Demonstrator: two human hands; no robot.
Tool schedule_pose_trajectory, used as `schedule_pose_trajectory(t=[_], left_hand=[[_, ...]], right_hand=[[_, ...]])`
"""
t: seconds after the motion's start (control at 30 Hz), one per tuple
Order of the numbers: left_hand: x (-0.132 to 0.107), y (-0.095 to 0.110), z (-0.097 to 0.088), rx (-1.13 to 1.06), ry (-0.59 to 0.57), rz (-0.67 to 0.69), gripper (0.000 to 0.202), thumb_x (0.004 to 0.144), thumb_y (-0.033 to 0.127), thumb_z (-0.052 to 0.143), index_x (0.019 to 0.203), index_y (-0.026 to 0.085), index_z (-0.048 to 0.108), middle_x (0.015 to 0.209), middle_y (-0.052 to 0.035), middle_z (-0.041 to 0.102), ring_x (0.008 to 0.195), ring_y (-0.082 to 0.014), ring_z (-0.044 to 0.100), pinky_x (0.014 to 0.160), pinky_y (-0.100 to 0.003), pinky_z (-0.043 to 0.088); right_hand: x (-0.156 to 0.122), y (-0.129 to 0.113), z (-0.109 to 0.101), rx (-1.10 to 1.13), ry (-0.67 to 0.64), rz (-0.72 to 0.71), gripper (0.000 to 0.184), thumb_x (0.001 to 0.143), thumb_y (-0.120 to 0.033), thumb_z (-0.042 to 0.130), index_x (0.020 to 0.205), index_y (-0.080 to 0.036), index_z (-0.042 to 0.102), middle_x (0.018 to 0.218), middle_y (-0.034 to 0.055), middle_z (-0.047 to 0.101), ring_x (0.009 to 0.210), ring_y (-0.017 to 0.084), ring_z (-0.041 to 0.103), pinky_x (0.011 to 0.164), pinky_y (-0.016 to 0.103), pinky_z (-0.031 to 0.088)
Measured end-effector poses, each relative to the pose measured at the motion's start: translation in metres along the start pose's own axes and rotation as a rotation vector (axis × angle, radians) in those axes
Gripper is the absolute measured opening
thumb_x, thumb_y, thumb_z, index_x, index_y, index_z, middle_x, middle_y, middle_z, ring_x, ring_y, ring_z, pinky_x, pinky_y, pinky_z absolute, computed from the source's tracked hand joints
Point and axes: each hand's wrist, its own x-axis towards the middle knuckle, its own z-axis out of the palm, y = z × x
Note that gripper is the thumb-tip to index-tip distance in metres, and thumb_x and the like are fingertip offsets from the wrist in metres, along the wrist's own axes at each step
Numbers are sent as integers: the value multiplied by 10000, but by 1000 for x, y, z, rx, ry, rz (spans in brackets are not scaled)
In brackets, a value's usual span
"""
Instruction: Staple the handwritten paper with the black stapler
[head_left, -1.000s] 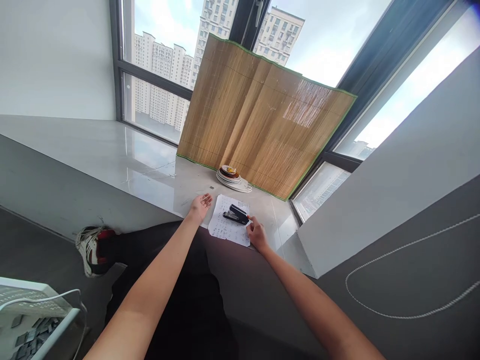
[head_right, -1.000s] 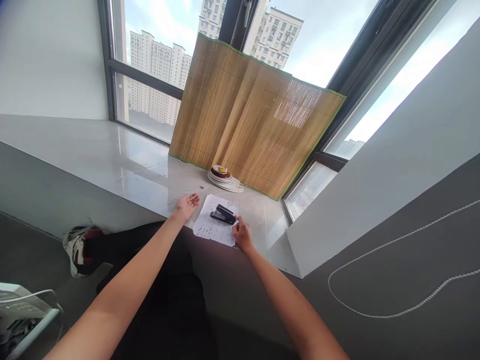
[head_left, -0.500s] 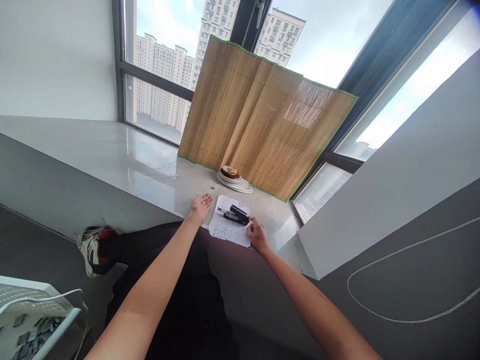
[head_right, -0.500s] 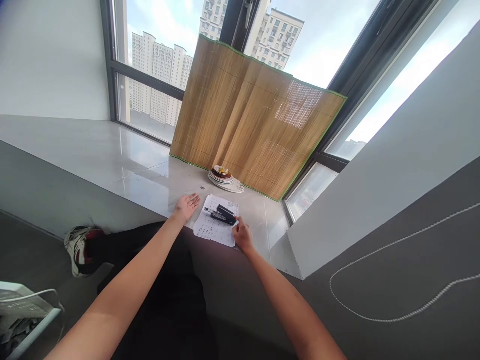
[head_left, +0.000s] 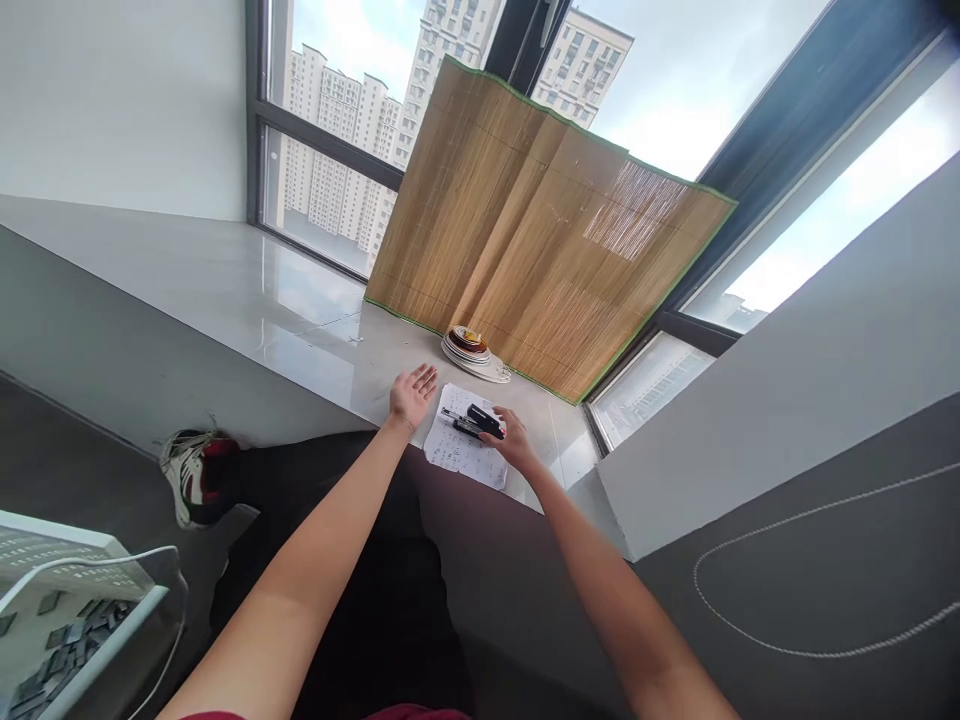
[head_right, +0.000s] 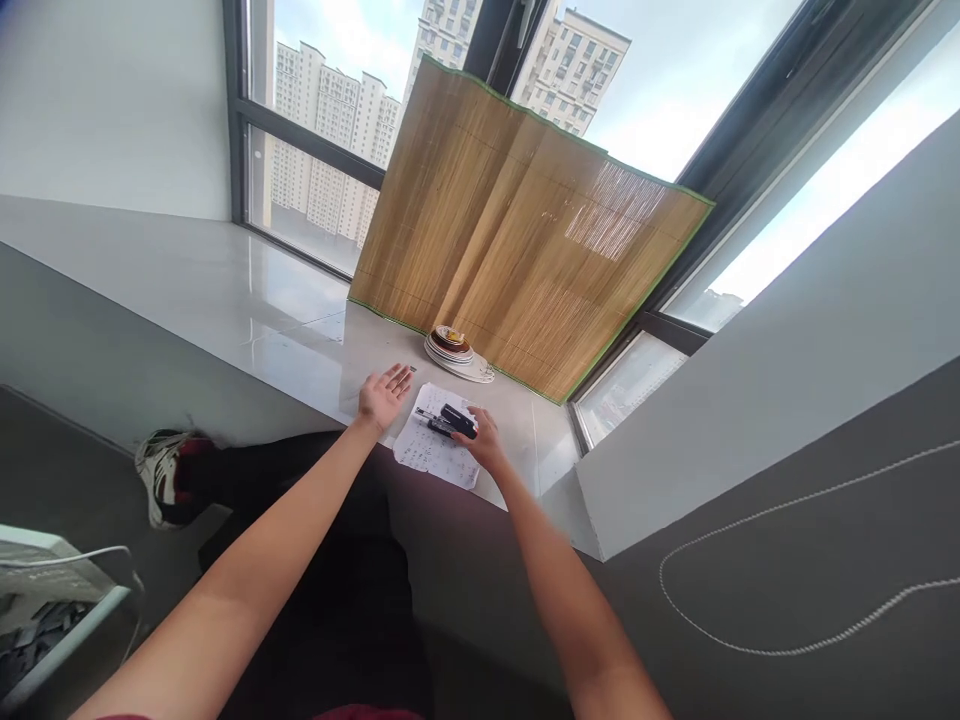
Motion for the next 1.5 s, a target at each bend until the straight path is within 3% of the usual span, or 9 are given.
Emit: schedule_pose_trajectory(t=[0.07,0.2,0.37,0.53,0.67,0.9,1.3,1.4,1.5], left_hand=[[-1,-3,0,-43,-46,35,540,1100,501,325,1229,179,739,1563,-135,605,1498,-265,528,1302,-427,331],[-4,-10,0,-87,-58,32,597,1104,572,301,1302,201,725,1541,-131,625,1501,-256,524,1294,-425,345],[-5,-12,1,-145,48,36,612,1111,576,273,1271,212,738,1473,-137,673,1471,-244,554,1274,-413,381],[-7,-7,1,-186,39,22,594,1116,537,278,1315,196,722,1462,-146,678,1467,-249,560,1252,-420,414],[-6,-7,-2,-188,12,36,616,1120,545,259,1301,175,717,1516,-148,640,1475,-243,551,1236,-388,434],[-6,-8,-2,-194,-22,42,641,1119,559,237,1228,168,732,1484,-158,662,1463,-260,564,1207,-405,463],[-11,-5,3,-181,-3,25,649,1119,545,219,1250,172,733,1397,-166,716,1437,-257,589,1155,-385,507],[-9,-4,1,-205,10,26,662,1121,541,200,1271,170,728,1420,-165,704,1430,-256,597,1157,-395,513],[-7,-5,-3,-221,-4,52,658,1124,534,201,1314,169,715,1453,-162,686,1444,-254,587,1182,-403,493]], right_hand=[[6,-3,2,-6,-57,-7,527,708,-401,824,1203,-254,720,1196,79,767,1107,298,704,973,442,552],[8,-10,1,-36,-76,12,298,732,-311,777,1019,-228,778,885,37,802,832,266,737,830,400,571],[1,-33,-4,-94,95,-11,268,807,-261,723,1064,-209,779,1050,98,813,1001,307,723,954,444,534],[-16,-70,-4,-288,283,-344,270,962,-213,625,1199,-227,753,1095,104,797,1050,293,689,881,404,538],[-25,-96,0,-426,292,-598,342,1008,-117,571,1295,-234,715,1153,100,795,1090,270,691,952,414,497],[-27,-115,19,-484,277,-708,356,1045,-77,530,1307,-252,697,1160,64,800,1045,234,685,915,401,423],[-28,-116,38,-452,222,-647,388,1019,-75,531,1315,-259,703,1171,80,779,1029,250,649,900,404,426],[-22,-115,37,-349,357,-511,333,989,-134,576,1264,-245,728,1141,95,775,1026,271,637,920,422,453],[-8,-104,26,-146,507,-216,238,953,-272,649,1150,-215,769,1077,116,773,1014,299,641,927,448,493]])
